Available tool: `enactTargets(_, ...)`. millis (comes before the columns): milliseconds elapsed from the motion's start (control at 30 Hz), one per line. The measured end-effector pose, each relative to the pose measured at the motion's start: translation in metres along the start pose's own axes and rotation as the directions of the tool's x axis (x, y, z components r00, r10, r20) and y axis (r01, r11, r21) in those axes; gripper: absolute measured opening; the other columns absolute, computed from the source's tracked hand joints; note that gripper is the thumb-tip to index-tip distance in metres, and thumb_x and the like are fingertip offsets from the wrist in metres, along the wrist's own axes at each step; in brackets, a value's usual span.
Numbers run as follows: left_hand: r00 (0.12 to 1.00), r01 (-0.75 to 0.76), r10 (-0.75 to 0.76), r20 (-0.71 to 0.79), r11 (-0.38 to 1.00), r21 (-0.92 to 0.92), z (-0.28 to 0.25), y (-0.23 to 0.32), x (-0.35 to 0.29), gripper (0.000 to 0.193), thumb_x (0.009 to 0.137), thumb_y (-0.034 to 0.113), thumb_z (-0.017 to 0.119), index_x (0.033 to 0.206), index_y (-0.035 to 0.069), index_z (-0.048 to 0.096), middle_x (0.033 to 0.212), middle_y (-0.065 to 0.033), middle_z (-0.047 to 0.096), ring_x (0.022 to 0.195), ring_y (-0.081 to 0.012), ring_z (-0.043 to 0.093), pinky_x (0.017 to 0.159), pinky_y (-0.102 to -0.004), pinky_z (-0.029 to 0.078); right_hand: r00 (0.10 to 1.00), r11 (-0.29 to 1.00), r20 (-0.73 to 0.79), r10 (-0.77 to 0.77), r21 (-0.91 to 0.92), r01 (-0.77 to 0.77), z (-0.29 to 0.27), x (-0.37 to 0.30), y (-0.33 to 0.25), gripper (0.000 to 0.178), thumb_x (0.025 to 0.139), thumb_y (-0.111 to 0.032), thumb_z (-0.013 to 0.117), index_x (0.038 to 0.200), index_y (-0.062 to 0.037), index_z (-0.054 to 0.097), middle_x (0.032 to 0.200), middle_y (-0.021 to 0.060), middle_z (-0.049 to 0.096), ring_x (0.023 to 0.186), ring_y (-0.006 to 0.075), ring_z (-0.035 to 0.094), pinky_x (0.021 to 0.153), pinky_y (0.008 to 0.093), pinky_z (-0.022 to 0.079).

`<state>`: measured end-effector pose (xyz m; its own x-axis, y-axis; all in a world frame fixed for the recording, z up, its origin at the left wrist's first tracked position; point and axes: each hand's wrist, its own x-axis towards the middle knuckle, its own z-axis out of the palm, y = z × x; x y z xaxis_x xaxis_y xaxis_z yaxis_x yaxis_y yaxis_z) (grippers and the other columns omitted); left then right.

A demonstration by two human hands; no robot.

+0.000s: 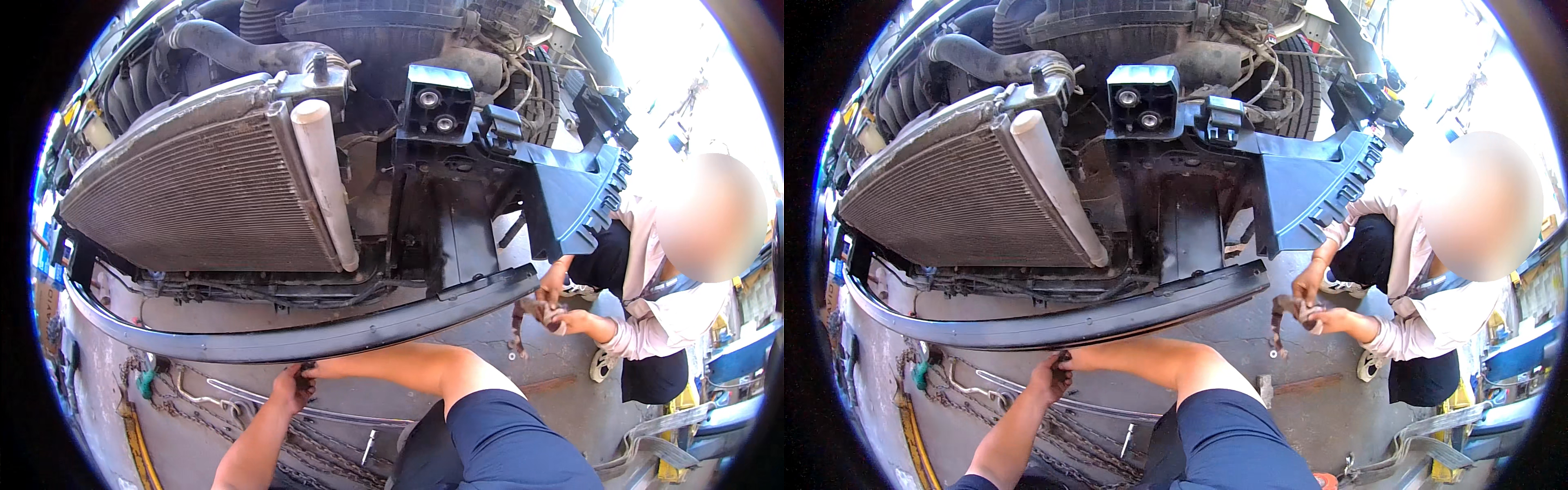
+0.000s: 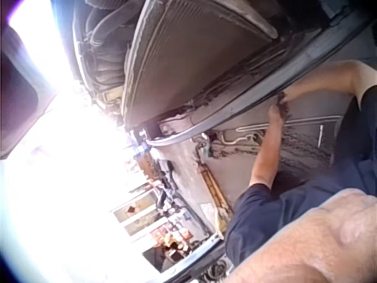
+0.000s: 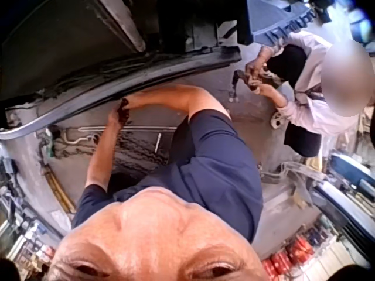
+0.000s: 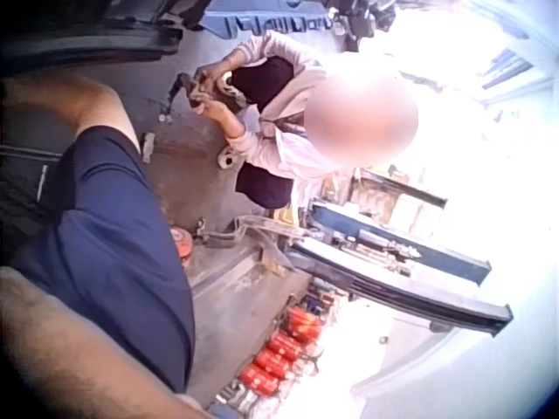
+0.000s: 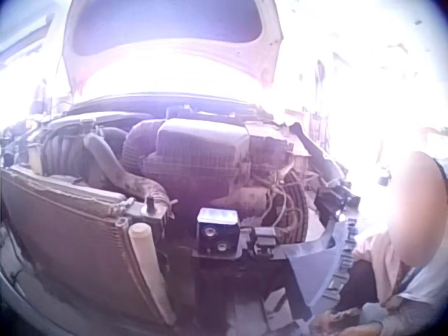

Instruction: The person secures a black plastic component to the front of a vehicle using a socket wrench and bolts.

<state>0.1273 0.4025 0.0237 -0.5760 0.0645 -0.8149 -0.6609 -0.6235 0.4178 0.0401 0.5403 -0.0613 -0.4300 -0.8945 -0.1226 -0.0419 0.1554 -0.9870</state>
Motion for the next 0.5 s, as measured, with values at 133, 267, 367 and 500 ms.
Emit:
enactTargets(133,0.996,0.089,-0.086,0.023,0.986,-0.142,0.002,-0.007,-0.003,0.028,0.102,0.03,0.043,0.1,0.011,0.063,0.077,-0.0036,0.062,0.069,-0.0196,0.055,0.061,-0.0313,0.043,0.996,0.919,-0.077,0.043,-0.387,-0.07,-0.003,-0.022,-0.023,0.041,0.086,-0.042,0.068,0.107,-0.0068,0.066,0.102,0.0169,0.07,0.093,0.0341,0.067,0.08,0.0456,0.052)
enactTargets(267,0.995,0.098,-0.097,0.012,0.988,-0.119,0.007,-0.012,-0.009,0.025,0.102,0.029,0.045,0.1,0.012,0.062,0.079,-0.0036,0.062,0.071,-0.0195,0.055,0.063,-0.0312,0.043,0.98,0.848,-0.101,0.171,-0.491,-0.199,-0.02,-0.051,-0.086,0.04,0.084,-0.043,0.069,0.102,-0.0066,0.065,0.099,0.0163,0.07,0.095,0.0356,0.068,0.08,0.048,0.052)
enactTargets(367,0.995,0.096,-0.094,0.047,0.994,-0.046,-0.002,-0.02,0.006,0.023,0.102,0.028,0.045,0.101,0.012,0.061,0.08,-0.0042,0.062,0.072,-0.0194,0.054,0.064,-0.0312,0.043,0.976,0.795,-0.057,0.211,-0.571,-0.205,-0.031,-0.059,-0.103,0.047,0.087,-0.047,0.066,0.11,-0.0064,0.062,0.102,0.0179,0.07,0.097,0.036,0.067,0.081,0.0483,0.052)
enactTargets(500,0.992,0.108,-0.099,0.078,0.988,-0.113,0.009,-0.023,0.013,0.021,0.102,0.027,0.046,0.104,0.012,0.06,0.081,-0.0037,0.062,0.071,-0.0182,0.053,0.063,-0.0303,0.042,0.986,0.756,-0.048,0.162,-0.636,-0.156,-0.043,-0.073,-0.114,0.049,0.089,-0.048,0.062,0.113,-0.0063,0.061,0.107,0.0188,0.069,0.099,0.0366,0.067,0.082,0.0483,0.052)
